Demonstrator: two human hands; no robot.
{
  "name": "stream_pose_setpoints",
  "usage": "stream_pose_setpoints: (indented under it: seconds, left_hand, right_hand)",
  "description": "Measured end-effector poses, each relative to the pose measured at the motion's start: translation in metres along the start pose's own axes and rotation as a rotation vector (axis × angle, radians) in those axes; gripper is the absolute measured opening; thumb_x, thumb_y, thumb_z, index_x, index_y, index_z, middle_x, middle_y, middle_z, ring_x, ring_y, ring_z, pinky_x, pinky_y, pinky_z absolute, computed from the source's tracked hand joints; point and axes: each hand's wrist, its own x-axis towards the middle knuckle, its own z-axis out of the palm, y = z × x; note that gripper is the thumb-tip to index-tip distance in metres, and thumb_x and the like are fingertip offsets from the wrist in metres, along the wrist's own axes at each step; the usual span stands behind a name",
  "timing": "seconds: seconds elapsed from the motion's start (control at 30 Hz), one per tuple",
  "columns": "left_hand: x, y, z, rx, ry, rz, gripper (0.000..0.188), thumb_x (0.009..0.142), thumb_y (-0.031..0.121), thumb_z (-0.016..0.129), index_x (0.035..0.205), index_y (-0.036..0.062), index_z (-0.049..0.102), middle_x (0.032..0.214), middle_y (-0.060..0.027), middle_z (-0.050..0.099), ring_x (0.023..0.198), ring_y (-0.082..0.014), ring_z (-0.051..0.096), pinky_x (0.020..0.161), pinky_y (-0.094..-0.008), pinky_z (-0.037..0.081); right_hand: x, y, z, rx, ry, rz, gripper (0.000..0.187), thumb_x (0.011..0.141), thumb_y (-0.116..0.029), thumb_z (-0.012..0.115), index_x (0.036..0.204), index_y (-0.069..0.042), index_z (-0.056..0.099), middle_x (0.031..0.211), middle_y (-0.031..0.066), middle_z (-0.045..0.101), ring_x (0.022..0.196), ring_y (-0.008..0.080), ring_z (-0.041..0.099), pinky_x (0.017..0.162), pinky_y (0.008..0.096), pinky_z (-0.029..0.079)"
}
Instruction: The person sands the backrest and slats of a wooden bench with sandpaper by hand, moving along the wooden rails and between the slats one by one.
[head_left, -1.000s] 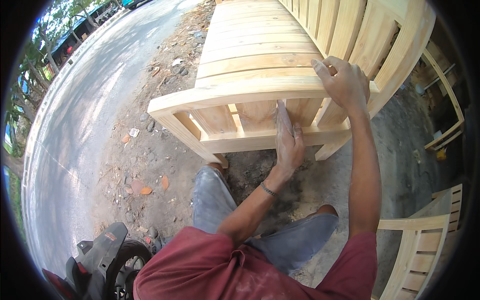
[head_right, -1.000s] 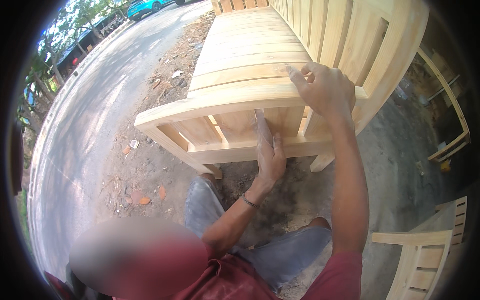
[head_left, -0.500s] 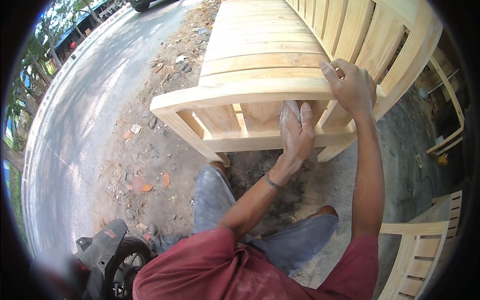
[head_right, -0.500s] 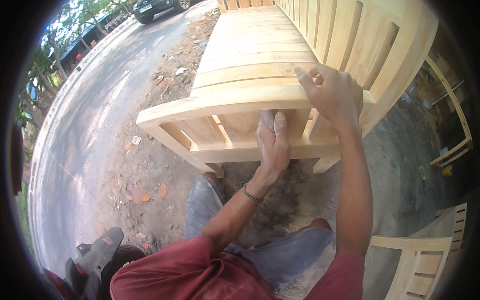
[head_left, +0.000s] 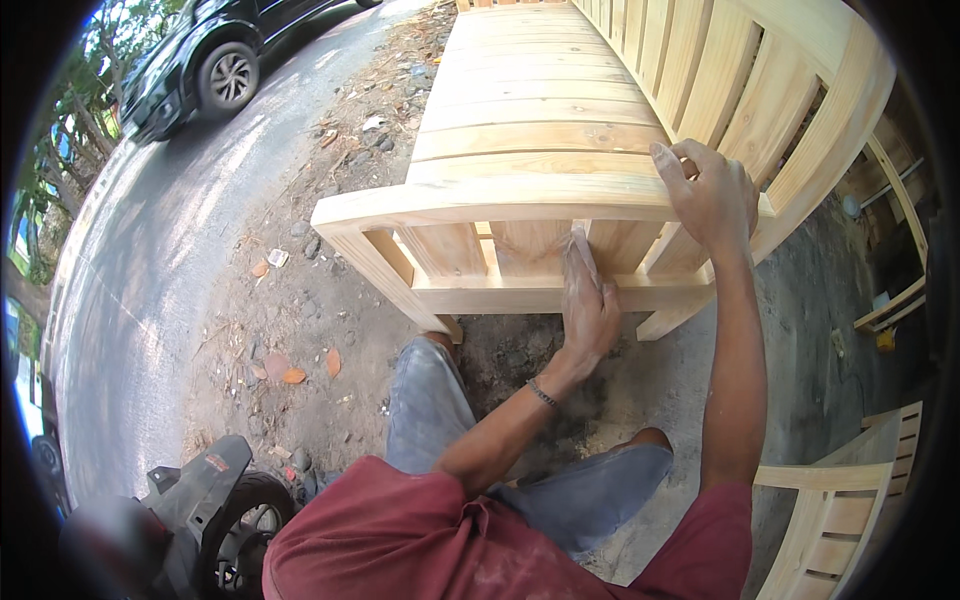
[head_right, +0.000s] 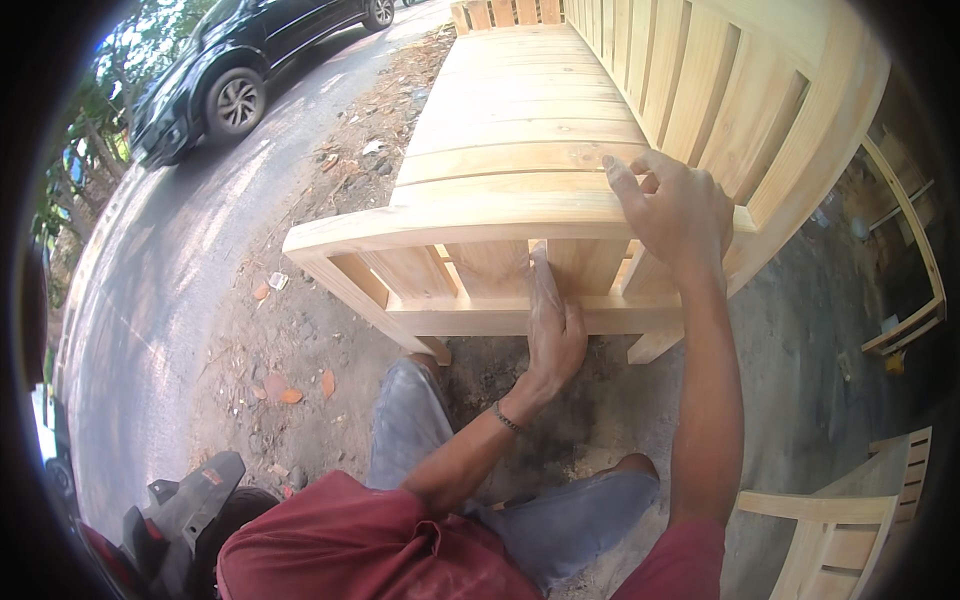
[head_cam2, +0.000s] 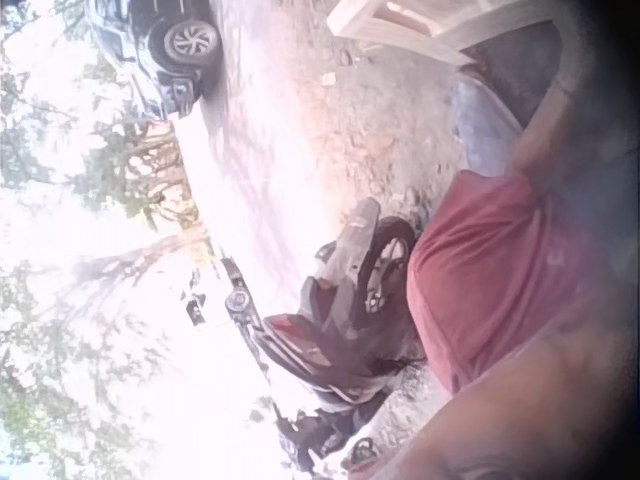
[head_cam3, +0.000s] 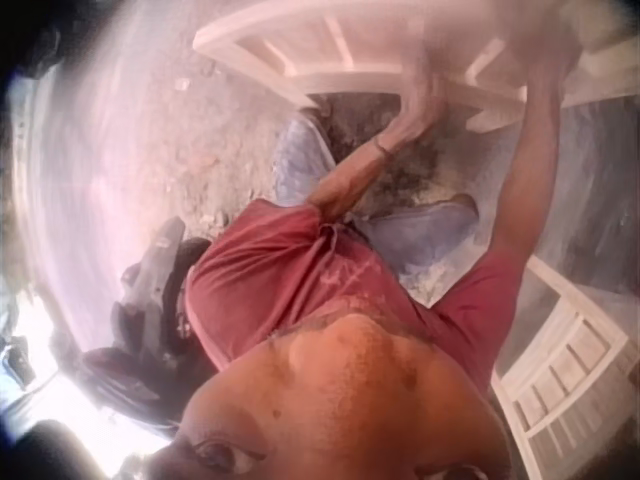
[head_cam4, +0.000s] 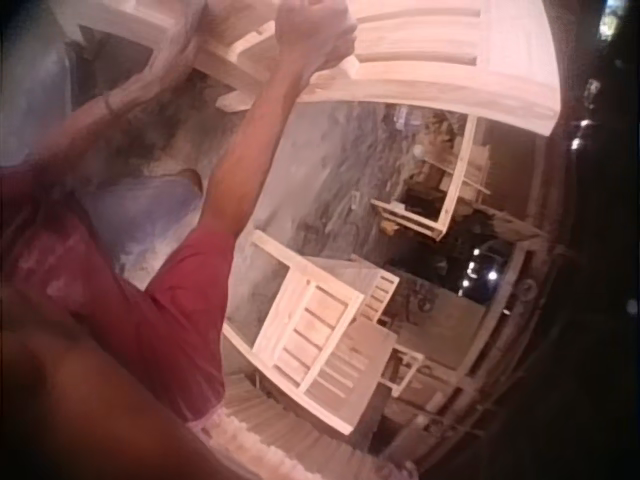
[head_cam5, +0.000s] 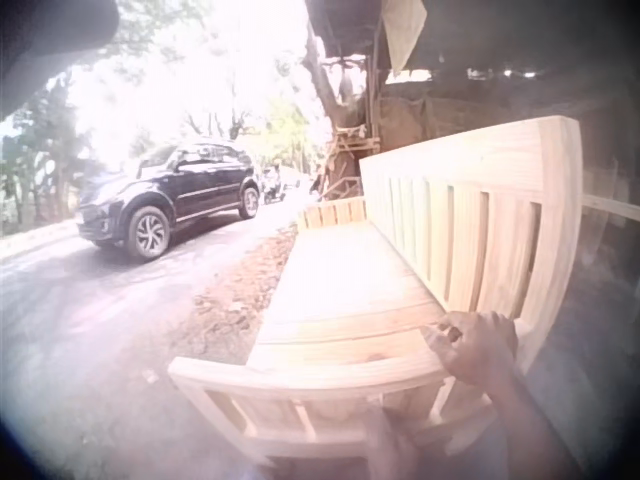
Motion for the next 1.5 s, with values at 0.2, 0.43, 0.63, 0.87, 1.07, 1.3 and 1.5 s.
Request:
stream_pose_setpoints:
  seconds: [0.2, 0.43, 0.63, 0.87, 1.07, 1.3, 1.5]
  left_hand:
    - [0.009, 0.014, -0.007, 0.009, -0.034, 0.010, 0.077, 0.088, -0.005, 0.047, 0.155, -0.0117, 0.009, 0.156, -0.0375, 0.026, 0.146, -0.0515, 0.026, 0.122, -0.0489, 0.022]
    - [0.012, 0.019, -0.016, -0.060, -0.035, 0.006, 0.072, 0.085, -0.003, 0.053, 0.149, -0.0175, 0.023, 0.148, -0.0412, 0.035, 0.141, -0.0534, 0.033, 0.120, -0.0498, 0.027]
    - [0.007, 0.010, -0.030, 0.041, -0.157, -0.070, 0.074, 0.086, -0.009, 0.043, 0.154, -0.0124, 0.015, 0.150, -0.0377, 0.037, 0.135, -0.0539, 0.041, 0.112, -0.0492, 0.038]
    - [-0.004, 0.000, -0.018, 0.079, -0.037, 0.035, 0.068, 0.087, -0.007, 0.047, 0.149, -0.0187, 0.021, 0.146, -0.0404, 0.039, 0.137, -0.0540, 0.039, 0.115, -0.0502, 0.035]
    - [0.011, 0.016, -0.023, -0.084, -0.147, -0.047, 0.076, 0.087, -0.009, 0.039, 0.154, -0.0139, 0.005, 0.152, -0.0418, 0.029, 0.142, -0.0537, 0.032, 0.118, -0.0475, 0.030]
    - [0.017, 0.020, -0.023, -0.043, -0.083, 0.025, 0.072, 0.091, -0.008, 0.040, 0.156, -0.0104, 0.008, 0.148, -0.0421, 0.035, 0.136, -0.0569, 0.038, 0.115, -0.0510, 0.033]
    - [0.012, 0.006, -0.023, -0.080, -0.119, 0.014, 0.069, 0.092, -0.008, 0.040, 0.156, -0.0103, 0.012, 0.151, -0.0400, 0.033, 0.137, -0.0559, 0.037, 0.114, -0.0503, 0.032]
  right_hand:
    - [-0.003, -0.004, -0.003, 0.019, -0.039, 0.009, 0.047, 0.091, -0.055, 0.063, 0.097, -0.011, 0.078, 0.081, 0.0142, 0.075, 0.076, 0.0310, 0.072, 0.071, 0.0416, 0.054]
    - [-0.003, -0.001, -0.002, 0.014, -0.015, -0.004, 0.046, 0.092, -0.054, 0.062, 0.097, -0.011, 0.078, 0.080, 0.0142, 0.074, 0.075, 0.0316, 0.072, 0.070, 0.0423, 0.053]
    - [-0.003, -0.005, -0.005, 0.009, -0.033, 0.019, 0.046, 0.092, -0.054, 0.062, 0.096, -0.011, 0.078, 0.077, 0.0146, 0.074, 0.073, 0.0325, 0.071, 0.070, 0.0432, 0.053]
    - [-0.001, -0.004, -0.003, 0.008, -0.037, 0.016, 0.049, 0.089, -0.057, 0.062, 0.094, -0.011, 0.078, 0.077, 0.0114, 0.075, 0.074, 0.0289, 0.073, 0.068, 0.0417, 0.055]
    - [-0.002, -0.001, -0.001, 0.002, -0.006, -0.007, 0.050, 0.089, -0.058, 0.062, 0.093, -0.011, 0.078, 0.076, 0.0115, 0.075, 0.075, 0.0299, 0.073, 0.068, 0.0418, 0.055]
    - [-0.003, -0.002, -0.002, 0.016, -0.022, 0.007, 0.049, 0.090, -0.057, 0.061, 0.094, -0.011, 0.078, 0.076, 0.0122, 0.075, 0.075, 0.0311, 0.073, 0.069, 0.0423, 0.055]
    - [-0.003, -0.005, -0.005, 0.022, -0.042, 0.032, 0.044, 0.092, -0.053, 0.062, 0.095, -0.011, 0.077, 0.077, 0.0135, 0.074, 0.075, 0.0332, 0.072, 0.071, 0.0433, 0.053]
